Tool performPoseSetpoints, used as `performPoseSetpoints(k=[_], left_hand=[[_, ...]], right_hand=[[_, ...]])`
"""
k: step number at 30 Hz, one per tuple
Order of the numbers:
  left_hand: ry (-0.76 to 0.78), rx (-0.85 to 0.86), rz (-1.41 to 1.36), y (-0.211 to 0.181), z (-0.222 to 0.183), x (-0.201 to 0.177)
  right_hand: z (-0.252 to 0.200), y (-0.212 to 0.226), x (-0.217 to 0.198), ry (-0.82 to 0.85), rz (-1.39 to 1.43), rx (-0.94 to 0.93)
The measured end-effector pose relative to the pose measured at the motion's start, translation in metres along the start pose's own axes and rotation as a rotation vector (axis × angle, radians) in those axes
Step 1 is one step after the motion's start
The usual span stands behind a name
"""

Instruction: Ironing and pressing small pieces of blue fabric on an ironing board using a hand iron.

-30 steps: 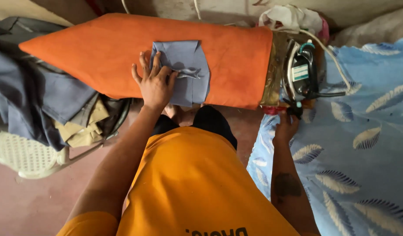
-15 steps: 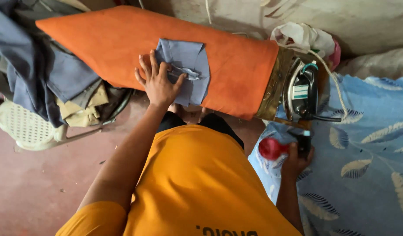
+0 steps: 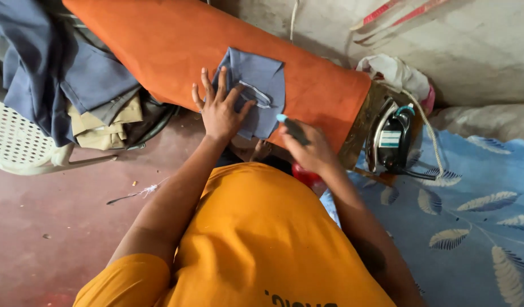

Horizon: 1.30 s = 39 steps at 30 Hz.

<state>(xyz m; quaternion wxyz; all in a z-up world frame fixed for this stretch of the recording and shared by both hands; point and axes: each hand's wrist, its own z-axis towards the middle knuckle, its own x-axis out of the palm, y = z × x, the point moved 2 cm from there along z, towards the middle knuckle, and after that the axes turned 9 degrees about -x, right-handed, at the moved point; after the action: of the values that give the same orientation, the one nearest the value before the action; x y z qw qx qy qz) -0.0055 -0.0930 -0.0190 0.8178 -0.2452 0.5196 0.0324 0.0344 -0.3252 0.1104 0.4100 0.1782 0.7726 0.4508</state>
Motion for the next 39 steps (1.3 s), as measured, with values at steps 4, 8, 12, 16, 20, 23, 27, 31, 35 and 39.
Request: performPoseSetpoints(k=[4,8,12,16,20,23,27,31,35,39], left_hand=[[0.036,0.05,-0.038,-0.002,0.0,-0.017],[0.078,0.085,-0.014,0.011,-0.007,-0.021],[0.13,0.095,-0.05,0.014,-0.012,-0.018],[0.156,0.111,-0.058,0.017,-0.013,-0.017],[0.19,0.118,-0.083,0.016,-0.013,-0.021],[0.208,0.124,-0.075,0.016,-0.012,-0.025],[0.229,0.163,-0.037,0.008,-0.015,-0.027],[0.24,0.257,-0.062,-0.007,-0.024,-0.027],[0.262,0.304,-0.069,-0.013,-0.027,-0.027],[0.274,0.318,-0.026,-0.009,-0.03,-0.021]], right_hand=[[0.055,-0.032,0.042,0.016,-0.224,-0.05],[0.077,-0.044,0.055,-0.016,-0.293,0.012],[0.081,-0.017,0.058,0.066,-0.251,0.044],[0.089,-0.016,0.064,0.051,-0.294,0.078],[0.088,-0.016,0.064,0.011,-0.284,0.077],[0.084,-0.025,0.058,0.031,-0.26,0.14],[0.077,-0.038,0.049,0.041,-0.295,0.174],[0.064,-0.055,0.04,0.036,-0.328,0.206],[0.029,-0.046,0.015,-0.047,-0.261,0.131],[-0.043,-0.061,-0.024,-0.265,-0.129,0.043]])
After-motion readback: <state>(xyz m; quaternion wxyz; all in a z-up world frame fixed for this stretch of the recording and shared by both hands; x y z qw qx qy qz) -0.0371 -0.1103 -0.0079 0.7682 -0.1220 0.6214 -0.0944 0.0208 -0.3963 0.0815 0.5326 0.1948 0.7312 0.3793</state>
